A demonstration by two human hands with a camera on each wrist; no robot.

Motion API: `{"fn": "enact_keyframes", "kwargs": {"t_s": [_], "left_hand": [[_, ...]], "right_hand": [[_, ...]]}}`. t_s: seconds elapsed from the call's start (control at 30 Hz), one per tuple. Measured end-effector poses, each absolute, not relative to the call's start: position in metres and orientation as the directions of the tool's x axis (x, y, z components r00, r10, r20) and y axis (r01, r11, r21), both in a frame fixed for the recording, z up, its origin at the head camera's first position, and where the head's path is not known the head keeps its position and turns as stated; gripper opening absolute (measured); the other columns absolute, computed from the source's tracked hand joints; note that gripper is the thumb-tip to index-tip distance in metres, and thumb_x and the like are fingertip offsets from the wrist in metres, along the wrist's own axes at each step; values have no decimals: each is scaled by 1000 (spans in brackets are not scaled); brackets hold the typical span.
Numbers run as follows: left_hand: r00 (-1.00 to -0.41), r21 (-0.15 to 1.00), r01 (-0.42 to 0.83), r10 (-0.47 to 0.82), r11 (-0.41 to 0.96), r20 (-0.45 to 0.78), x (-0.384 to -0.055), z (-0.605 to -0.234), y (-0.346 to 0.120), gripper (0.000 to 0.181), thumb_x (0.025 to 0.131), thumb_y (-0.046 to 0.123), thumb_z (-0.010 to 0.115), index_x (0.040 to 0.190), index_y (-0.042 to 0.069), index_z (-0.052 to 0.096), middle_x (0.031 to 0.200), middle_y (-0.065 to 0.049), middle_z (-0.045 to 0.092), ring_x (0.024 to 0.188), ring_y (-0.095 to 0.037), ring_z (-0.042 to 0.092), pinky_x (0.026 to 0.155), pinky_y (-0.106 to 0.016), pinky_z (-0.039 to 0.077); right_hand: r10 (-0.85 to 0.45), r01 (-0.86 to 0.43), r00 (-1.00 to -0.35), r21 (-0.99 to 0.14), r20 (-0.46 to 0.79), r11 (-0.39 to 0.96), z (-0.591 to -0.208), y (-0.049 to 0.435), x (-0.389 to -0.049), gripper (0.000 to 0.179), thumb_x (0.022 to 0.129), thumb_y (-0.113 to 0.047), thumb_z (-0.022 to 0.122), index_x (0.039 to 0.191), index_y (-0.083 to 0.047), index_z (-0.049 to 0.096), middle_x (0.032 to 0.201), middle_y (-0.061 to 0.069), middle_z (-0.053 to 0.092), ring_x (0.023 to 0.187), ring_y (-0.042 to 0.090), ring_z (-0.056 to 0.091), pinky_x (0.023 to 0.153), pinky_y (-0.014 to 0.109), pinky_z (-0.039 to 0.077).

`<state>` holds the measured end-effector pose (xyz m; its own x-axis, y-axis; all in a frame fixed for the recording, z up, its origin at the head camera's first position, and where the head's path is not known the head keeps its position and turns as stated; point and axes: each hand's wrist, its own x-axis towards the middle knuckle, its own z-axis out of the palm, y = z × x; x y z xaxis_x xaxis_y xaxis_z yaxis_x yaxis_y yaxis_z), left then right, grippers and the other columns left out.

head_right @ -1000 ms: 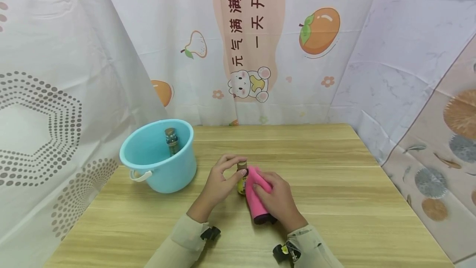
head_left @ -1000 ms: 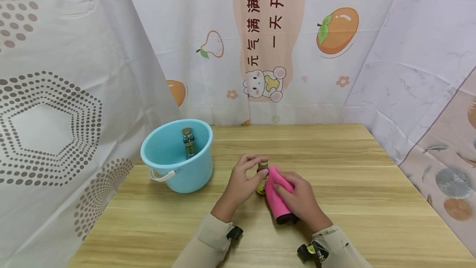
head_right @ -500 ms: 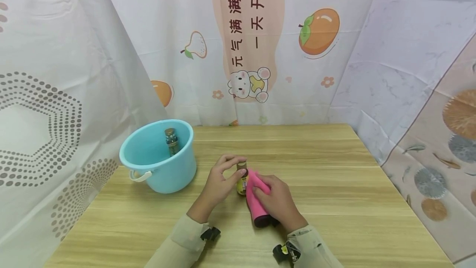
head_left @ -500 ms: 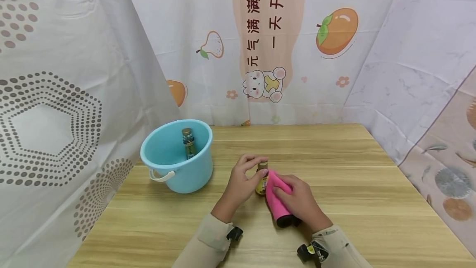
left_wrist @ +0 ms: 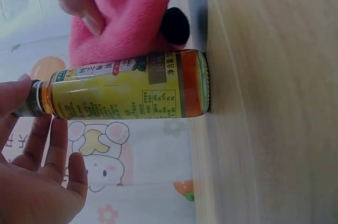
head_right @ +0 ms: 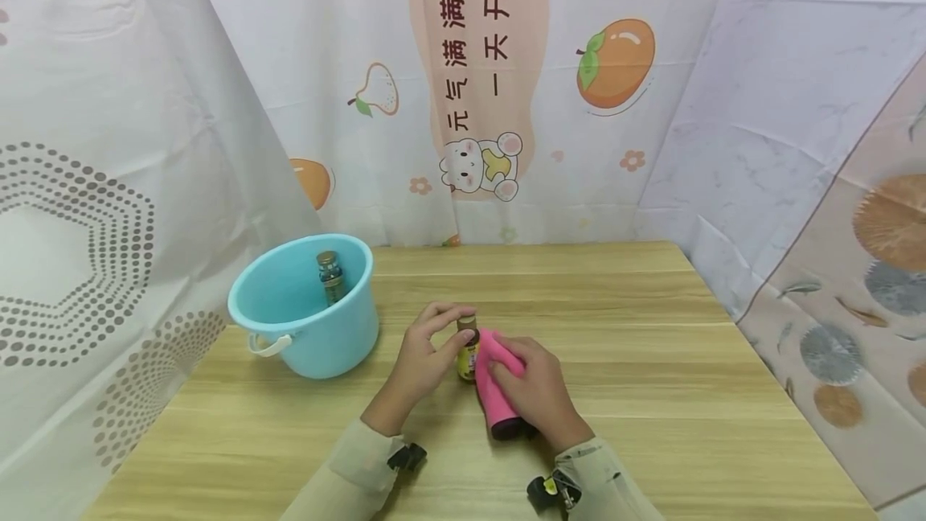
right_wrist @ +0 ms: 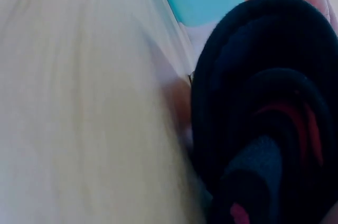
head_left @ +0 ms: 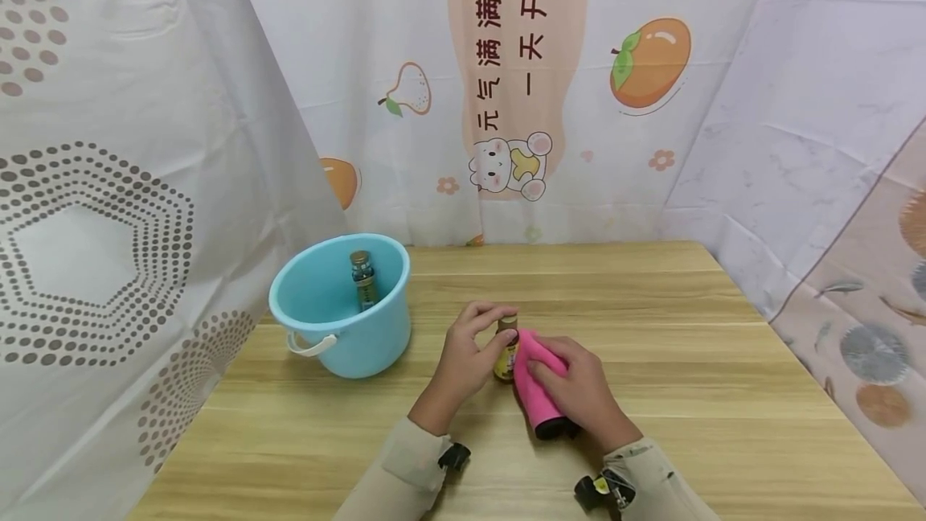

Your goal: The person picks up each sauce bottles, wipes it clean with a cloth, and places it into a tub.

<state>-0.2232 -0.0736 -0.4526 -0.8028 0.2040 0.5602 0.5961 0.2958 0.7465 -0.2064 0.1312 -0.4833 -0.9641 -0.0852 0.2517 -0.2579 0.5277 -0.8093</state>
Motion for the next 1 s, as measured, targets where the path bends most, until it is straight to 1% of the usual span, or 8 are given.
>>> {"fn": "enact_keyframes", "kwargs": {"t_s": [0.2,0.37,0.53,0.63,0.8,0.93,1.0], "left_hand": [[-790,739,613,208,279,577,-223,-451,-73,29,100,22,70,129,27,72,125,5,65,118,-15,61,104,-43,52],[-796,744,605,205,284,569,-223,-452,-73,29,100,23,71,129,27,72,126,6,65,115,-13,63,102,-39,54],[-799,740,601,203,301,567,-224,-453,-74,29,100,23,70,129,28,72,127,8,67,117,-11,64,104,-41,54],[-803,746,596,206,298,559,-224,-452,-74,28,101,24,70,128,29,72,128,10,67,119,-10,64,105,-40,54],[-814,764,581,208,281,542,-223,-453,-74,28,101,25,69,129,31,72,128,12,66,120,-10,63,106,-43,53],[-821,766,571,211,294,531,-222,-452,-72,29,101,28,70,130,30,71,131,9,64,124,-11,61,107,-44,52],[-824,766,567,211,304,526,-221,-451,-72,30,100,29,71,130,30,71,133,6,63,125,-12,59,107,-43,51]], "right_hand": [[-72,-322,-941,-815,330,482,-480,131,-205,38,90,-21,81,128,-24,75,119,-2,73,90,14,66,71,25,55],[-70,-395,-910,-806,408,440,-480,132,-204,39,90,-16,82,128,-25,75,119,-4,72,89,13,66,69,25,56],[-58,-444,-885,-801,461,402,-480,132,-206,40,89,-14,82,126,-28,75,120,-7,72,95,12,67,73,25,57],[-52,-450,-881,-802,470,393,-480,133,-206,40,89,-14,83,126,-28,75,120,-8,72,97,12,67,75,24,57],[-61,-442,-887,-802,458,402,-481,132,-206,39,89,-15,83,126,-28,75,121,-8,72,97,12,67,76,24,57],[-77,-427,-897,-810,435,402,-481,133,-205,38,91,-16,81,127,-27,75,122,-7,71,96,13,67,74,26,58],[-84,-419,-902,-813,423,404,-481,134,-205,38,92,-17,80,128,-26,74,122,-6,71,95,14,67,74,26,58]]}}
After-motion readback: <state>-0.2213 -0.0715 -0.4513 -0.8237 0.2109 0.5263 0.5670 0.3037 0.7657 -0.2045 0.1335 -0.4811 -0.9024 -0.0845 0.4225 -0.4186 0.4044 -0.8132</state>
